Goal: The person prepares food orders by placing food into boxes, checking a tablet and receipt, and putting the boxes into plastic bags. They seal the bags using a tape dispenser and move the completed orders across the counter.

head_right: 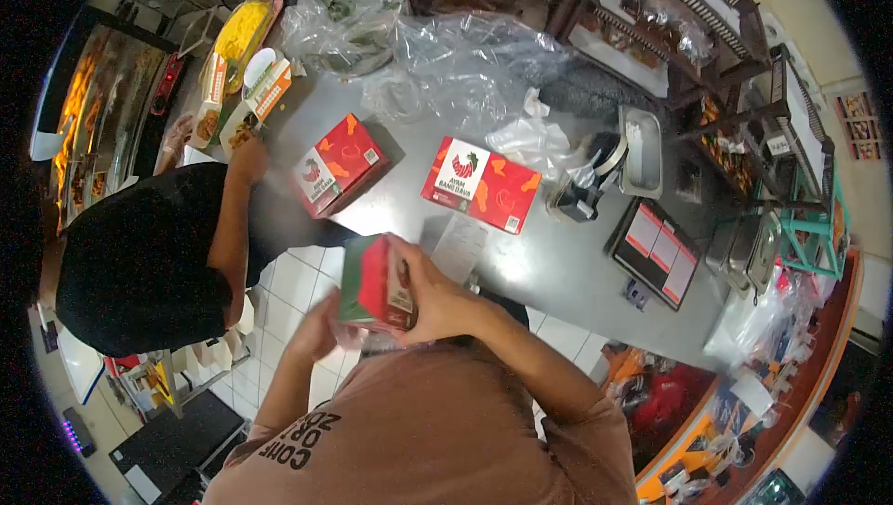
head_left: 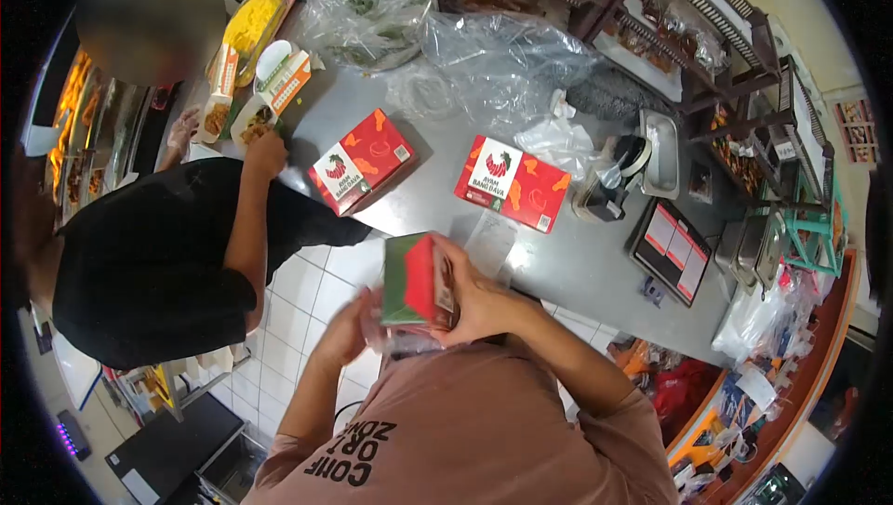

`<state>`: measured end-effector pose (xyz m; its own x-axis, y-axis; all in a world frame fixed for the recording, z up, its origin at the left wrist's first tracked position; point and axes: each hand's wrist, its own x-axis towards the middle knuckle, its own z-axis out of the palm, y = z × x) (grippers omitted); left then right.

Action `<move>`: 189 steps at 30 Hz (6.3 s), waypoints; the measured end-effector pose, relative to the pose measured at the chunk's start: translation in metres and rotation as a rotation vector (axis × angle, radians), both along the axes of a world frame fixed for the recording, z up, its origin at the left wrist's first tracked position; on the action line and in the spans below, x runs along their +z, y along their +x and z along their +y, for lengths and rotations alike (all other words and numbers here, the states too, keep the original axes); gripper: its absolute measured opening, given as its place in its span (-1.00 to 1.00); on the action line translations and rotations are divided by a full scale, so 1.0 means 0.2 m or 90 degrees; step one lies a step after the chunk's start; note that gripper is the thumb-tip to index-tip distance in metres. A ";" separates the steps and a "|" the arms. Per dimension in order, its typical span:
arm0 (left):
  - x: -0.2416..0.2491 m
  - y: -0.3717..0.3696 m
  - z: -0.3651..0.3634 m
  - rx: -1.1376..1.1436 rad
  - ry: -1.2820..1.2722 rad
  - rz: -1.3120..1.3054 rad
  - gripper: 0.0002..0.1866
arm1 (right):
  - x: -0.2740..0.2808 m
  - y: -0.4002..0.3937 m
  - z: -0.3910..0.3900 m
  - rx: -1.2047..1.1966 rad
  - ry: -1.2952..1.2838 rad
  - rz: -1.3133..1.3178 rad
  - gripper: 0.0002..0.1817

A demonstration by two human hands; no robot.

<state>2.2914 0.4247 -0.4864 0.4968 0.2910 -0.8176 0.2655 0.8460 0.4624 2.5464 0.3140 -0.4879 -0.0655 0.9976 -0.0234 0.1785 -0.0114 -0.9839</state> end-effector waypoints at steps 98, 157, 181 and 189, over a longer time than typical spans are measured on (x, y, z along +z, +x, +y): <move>-0.11 0.79 0.02 -0.263 0.674 -0.040 -0.27 | -0.05 0.62 -0.70 -0.412 -0.180 -0.623 -0.74; -0.03 1.25 0.45 -0.828 0.758 -0.207 -0.17 | 0.24 0.60 -0.39 -0.318 -0.307 -0.931 -0.35; -0.03 0.70 0.18 -0.446 0.931 0.271 -0.46 | 0.15 0.50 -0.27 -0.022 0.073 -0.754 -0.16; 0.46 0.81 0.47 -0.440 0.286 -0.532 0.08 | 0.15 0.51 -0.33 0.045 0.128 -0.648 -0.16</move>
